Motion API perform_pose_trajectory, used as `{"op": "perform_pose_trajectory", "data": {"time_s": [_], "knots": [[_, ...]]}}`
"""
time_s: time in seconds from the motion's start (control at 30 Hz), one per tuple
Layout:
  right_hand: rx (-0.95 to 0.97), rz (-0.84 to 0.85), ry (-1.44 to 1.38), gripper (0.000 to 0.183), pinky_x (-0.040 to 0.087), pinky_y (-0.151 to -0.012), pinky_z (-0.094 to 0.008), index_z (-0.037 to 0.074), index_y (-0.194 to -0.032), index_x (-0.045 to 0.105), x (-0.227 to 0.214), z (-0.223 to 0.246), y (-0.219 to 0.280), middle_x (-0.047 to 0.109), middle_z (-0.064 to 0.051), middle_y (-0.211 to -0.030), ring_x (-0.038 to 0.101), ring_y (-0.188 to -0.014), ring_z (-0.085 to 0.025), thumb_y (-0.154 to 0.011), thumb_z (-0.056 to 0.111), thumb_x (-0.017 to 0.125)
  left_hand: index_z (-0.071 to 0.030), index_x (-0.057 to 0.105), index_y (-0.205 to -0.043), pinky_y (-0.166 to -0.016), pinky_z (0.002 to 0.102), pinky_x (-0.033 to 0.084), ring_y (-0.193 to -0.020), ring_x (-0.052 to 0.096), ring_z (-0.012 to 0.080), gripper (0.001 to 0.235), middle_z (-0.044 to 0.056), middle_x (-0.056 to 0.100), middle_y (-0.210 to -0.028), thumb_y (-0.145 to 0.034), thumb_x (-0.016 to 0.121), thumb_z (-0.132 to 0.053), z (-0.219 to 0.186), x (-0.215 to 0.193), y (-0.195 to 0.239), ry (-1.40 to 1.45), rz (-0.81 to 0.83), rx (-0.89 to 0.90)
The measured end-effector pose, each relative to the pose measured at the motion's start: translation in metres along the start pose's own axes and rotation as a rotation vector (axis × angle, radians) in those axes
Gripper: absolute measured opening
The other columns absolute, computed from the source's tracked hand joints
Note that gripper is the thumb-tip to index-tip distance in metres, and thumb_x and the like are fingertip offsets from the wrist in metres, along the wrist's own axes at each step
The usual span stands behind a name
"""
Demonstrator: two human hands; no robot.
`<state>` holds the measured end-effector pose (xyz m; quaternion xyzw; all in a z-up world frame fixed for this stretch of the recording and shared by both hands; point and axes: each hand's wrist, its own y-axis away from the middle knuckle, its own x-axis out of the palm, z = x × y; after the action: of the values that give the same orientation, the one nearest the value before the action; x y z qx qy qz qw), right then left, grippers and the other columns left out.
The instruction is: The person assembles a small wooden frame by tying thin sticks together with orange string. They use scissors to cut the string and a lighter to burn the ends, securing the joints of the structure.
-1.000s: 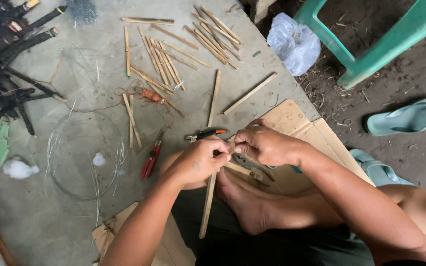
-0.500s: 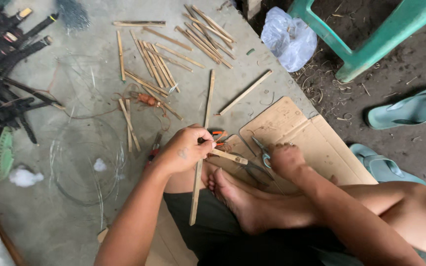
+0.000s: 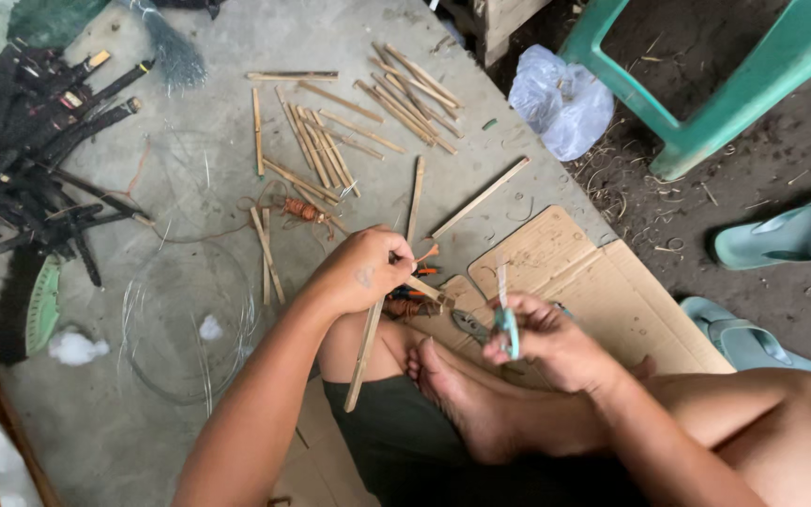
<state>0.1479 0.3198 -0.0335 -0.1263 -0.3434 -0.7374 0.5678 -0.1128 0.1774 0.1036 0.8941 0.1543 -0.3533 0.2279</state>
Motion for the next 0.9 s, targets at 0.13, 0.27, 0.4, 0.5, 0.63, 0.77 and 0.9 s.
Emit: {"op": "perform_pose_trajectory", "data": {"time_s": [0.13, 0.27, 0.4, 0.5, 0.63, 0.77, 0.9], "knots": [[-0.044, 0.084, -0.184, 0.044, 0.059, -0.068, -0.031, 0.001, -0.134, 0.06, 0.028, -0.014, 0.011, 0.068, -0.008, -0.093, 0.07, -0.086, -0.017, -0.094, 0.019, 0.07, -0.005, 0.076, -0.088, -0.082, 0.038, 0.054, -0.09, 0.07, 0.0304, 0.013, 0.013, 0.07, -0.097, -0.082, 0.073, -0.017, -0.014, 0.01, -0.019, -0.018, -0.017, 0.037], [-0.114, 0.035, -0.089, 0.043, 0.057, -0.066, -0.028, 0.002, -0.132, 0.061, 0.026, -0.003, 0.003, 0.066, -0.005, -0.096, 0.067, -0.086, -0.013, -0.095, 0.022, 0.069, -0.005, 0.075, -0.089, -0.081, 0.038, 0.054, -0.089, 0.069, 0.0304, 0.012, 0.013, 0.069, -0.097, -0.083, 0.073, -0.016, -0.035, 0.028, -0.027, 0.014, -0.019, 0.114], [-0.123, -0.051, -0.034, 0.043, 0.056, -0.064, -0.027, 0.003, -0.132, 0.062, 0.021, 0.006, 0.002, 0.065, -0.004, -0.096, 0.067, -0.086, -0.013, -0.094, 0.024, 0.069, -0.005, 0.076, -0.09, -0.08, 0.037, 0.054, -0.088, 0.069, 0.0278, 0.012, 0.01, 0.069, -0.097, -0.084, 0.072, -0.014, -0.049, 0.039, -0.028, 0.052, 0.017, 0.134], [-0.138, -0.051, -0.032, 0.045, 0.056, -0.066, -0.027, 0.005, -0.134, 0.061, 0.02, 0.002, 0.003, 0.066, -0.004, -0.097, 0.066, -0.088, -0.012, -0.093, 0.024, 0.07, -0.005, 0.076, -0.093, -0.078, 0.035, 0.054, -0.085, 0.069, 0.0248, 0.014, 0.01, 0.068, -0.095, -0.084, 0.072, -0.015, -0.048, 0.043, -0.025, 0.083, 0.068, 0.072], [-0.166, -0.028, 0.023, 0.049, 0.056, -0.067, -0.026, 0.006, -0.136, 0.06, 0.02, 0.0, -0.001, 0.065, -0.002, -0.1, 0.065, -0.089, -0.011, -0.092, 0.023, 0.072, -0.004, 0.077, -0.092, -0.075, 0.034, 0.055, -0.083, 0.07, 0.0218, 0.015, 0.009, 0.069, -0.094, -0.085, 0.072, -0.016, -0.046, 0.046, -0.026, 0.154, 0.112, 0.033], [-0.194, 0.003, -0.002, 0.049, 0.055, -0.069, -0.024, 0.006, -0.136, 0.061, 0.022, -0.002, -0.002, 0.063, -0.001, -0.097, 0.061, -0.084, -0.009, -0.092, 0.023, 0.074, -0.002, 0.077, -0.09, -0.073, 0.032, 0.054, -0.081, 0.069, 0.0193, 0.015, 0.009, 0.071, -0.092, -0.084, 0.073, -0.016, -0.042, 0.046, -0.021, 0.15, 0.113, 0.055], [-0.142, -0.051, 0.053, 0.048, 0.053, -0.064, -0.024, 0.007, -0.133, 0.063, 0.023, -0.005, -0.002, 0.063, 0.001, -0.089, 0.057, -0.072, -0.007, -0.089, 0.021, 0.076, 0.0, 0.076, -0.089, -0.063, 0.03, 0.054, -0.069, 0.067, 0.0152, 0.015, 0.008, 0.072, -0.087, -0.085, 0.072, -0.014, -0.043, 0.045, -0.02, 0.294, 0.134, -0.025]]}}
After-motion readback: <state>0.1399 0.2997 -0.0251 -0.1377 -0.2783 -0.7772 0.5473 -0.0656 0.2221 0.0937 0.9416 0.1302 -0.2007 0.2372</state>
